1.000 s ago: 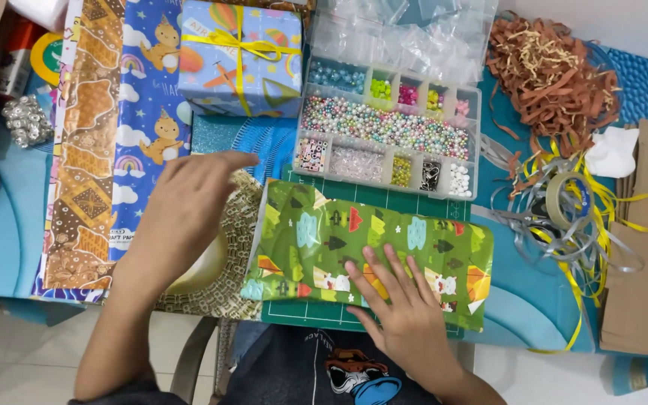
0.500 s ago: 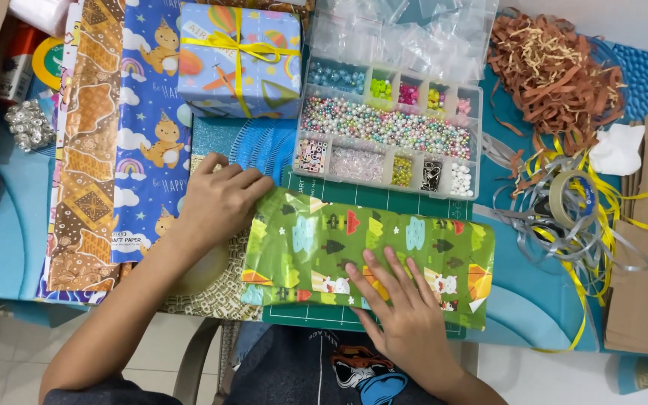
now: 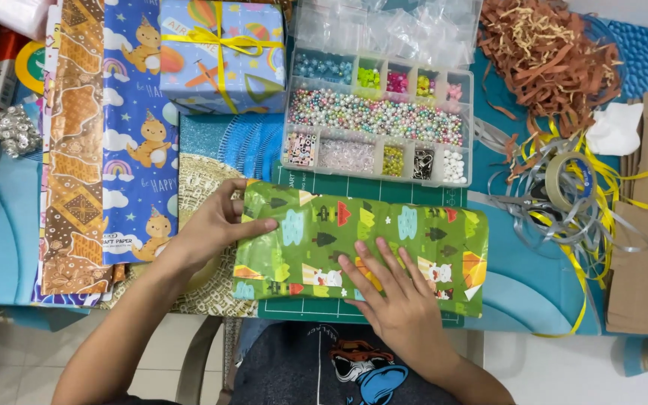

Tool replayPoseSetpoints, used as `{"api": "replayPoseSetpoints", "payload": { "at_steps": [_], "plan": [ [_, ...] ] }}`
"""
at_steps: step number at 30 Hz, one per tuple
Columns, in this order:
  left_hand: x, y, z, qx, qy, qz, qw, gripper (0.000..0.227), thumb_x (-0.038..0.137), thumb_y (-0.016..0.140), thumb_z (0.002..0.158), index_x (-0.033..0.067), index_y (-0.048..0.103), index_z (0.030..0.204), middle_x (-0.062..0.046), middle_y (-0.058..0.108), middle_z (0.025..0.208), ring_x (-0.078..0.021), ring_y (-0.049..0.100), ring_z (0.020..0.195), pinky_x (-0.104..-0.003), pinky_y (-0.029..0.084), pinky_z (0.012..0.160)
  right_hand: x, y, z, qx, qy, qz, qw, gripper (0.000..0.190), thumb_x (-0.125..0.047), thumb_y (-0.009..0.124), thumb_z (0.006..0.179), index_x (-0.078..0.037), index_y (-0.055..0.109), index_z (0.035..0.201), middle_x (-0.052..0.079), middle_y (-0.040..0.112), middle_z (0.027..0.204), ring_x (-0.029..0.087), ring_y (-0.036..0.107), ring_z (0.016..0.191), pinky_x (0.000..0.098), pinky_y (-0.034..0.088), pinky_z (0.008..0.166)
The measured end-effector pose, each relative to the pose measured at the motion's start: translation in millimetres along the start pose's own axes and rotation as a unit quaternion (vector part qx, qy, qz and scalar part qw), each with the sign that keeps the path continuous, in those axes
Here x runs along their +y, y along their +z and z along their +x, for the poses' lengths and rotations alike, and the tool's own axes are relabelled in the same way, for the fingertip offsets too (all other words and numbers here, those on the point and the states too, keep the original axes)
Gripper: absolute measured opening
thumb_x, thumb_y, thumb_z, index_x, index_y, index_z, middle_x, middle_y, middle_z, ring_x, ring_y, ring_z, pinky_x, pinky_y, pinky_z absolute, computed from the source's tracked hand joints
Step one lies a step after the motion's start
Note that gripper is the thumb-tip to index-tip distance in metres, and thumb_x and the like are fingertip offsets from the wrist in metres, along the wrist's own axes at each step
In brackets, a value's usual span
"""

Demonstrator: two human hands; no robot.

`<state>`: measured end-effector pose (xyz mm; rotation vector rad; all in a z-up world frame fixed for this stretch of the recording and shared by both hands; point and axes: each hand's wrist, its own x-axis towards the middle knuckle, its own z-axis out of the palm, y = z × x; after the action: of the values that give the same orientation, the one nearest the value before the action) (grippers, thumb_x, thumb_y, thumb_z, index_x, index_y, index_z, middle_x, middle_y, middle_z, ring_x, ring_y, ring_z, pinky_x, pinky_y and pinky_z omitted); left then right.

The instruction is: Wrapping a small cardboard box with green patterned wrapping paper using tape and scissors.

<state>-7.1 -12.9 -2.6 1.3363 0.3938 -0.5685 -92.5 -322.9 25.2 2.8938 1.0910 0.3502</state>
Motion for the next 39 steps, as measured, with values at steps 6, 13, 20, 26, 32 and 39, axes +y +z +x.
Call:
{"api": "replayPoseSetpoints", "payload": {
  "at_steps": [6, 13, 20, 26, 32, 39],
  "plan": [
    [1, -6, -7, 0.009, 0.107, 0.0, 0.994, 0.052, 0.014, 0.072, 0.09, 0.0095, 0.05, 0.137, 0.008, 0.05, 0.059, -0.0074, 0.049, 0.058, -0.03, 0.049, 0.084, 3, 1, -4, 0.045, 0.014, 0.114, 0.992, 0.071, -0.033, 0.082, 0.091, -0.011, 0.05, 0.15, 0.007, 0.052, 0.155, 0.031, 0.051, 0.145, 0.045, 0.044, 0.121],
    [-9, 49, -79, 0.232, 0.513, 0.458, 0.688, 0.017, -0.001, 0.07, 0.098, -0.0028, 0.057, 0.109, -0.011, 0.061, 0.09, -0.0254, 0.055, 0.08, -0.039, 0.042, 0.078, 2, 13, -13, 0.107, 0.054, 0.243, 0.963, 0.035, -0.016, 0.089, 0.08, -0.007, 0.073, 0.11, 0.009, 0.07, 0.121, 0.035, 0.064, 0.127, 0.0502, 0.056, 0.107],
    [-39, 105, -60, 0.038, 0.569, 0.631, 0.526, 0.058, 0.043, 0.061, 0.106, 0.001, 0.055, 0.146, -0.014, 0.058, 0.149, -0.0303, 0.056, 0.138, -0.045, 0.044, 0.117, 7, -7, -5, 0.132, 0.034, 0.268, 0.954, 0.018, -0.01, 0.083, 0.087, -0.002, 0.073, 0.101, 0.012, 0.073, 0.113, 0.033, 0.068, 0.12, 0.0475, 0.057, 0.106],
    [-58, 109, -59, 0.026, 0.603, 0.576, 0.551, 0.043, 0.023, 0.067, 0.105, -0.0016, 0.06, 0.14, -0.015, 0.063, 0.142, -0.0313, 0.06, 0.133, -0.044, 0.051, 0.114, 15, -17, -14, 0.084, 0.051, 0.28, 0.955, 0.034, -0.02, 0.08, 0.089, -0.003, 0.07, 0.117, 0.011, 0.071, 0.125, 0.027, 0.068, 0.121, 0.0454, 0.054, 0.11],
    [-60, 112, -61, 0.041, 0.629, 0.504, 0.591, 0.024, 0.007, 0.06, 0.105, 0.0003, 0.073, 0.123, -0.012, 0.074, 0.122, -0.0267, 0.07, 0.115, -0.042, 0.058, 0.102, 15, -3, -10, 0.125, 0.038, 0.208, 0.969, 0.036, -0.031, 0.085, 0.085, -0.01, 0.073, 0.112, 0.005, 0.074, 0.116, 0.028, 0.068, 0.117, 0.0492, 0.054, 0.106],
    [-43, 115, -59, -0.006, 0.598, 0.547, 0.585, 0.022, 0.012, 0.05, 0.111, 0.0023, 0.067, 0.12, -0.016, 0.055, 0.151, -0.0325, 0.056, 0.138, -0.043, 0.045, 0.118, 12, 31, -30, 0.221, 0.017, 0.171, 0.96, 0.038, -0.028, 0.094, 0.076, -0.009, 0.076, 0.103, 0.007, 0.077, 0.101, 0.02, 0.075, 0.096, 0.0402, 0.064, 0.092]
  ]
}}
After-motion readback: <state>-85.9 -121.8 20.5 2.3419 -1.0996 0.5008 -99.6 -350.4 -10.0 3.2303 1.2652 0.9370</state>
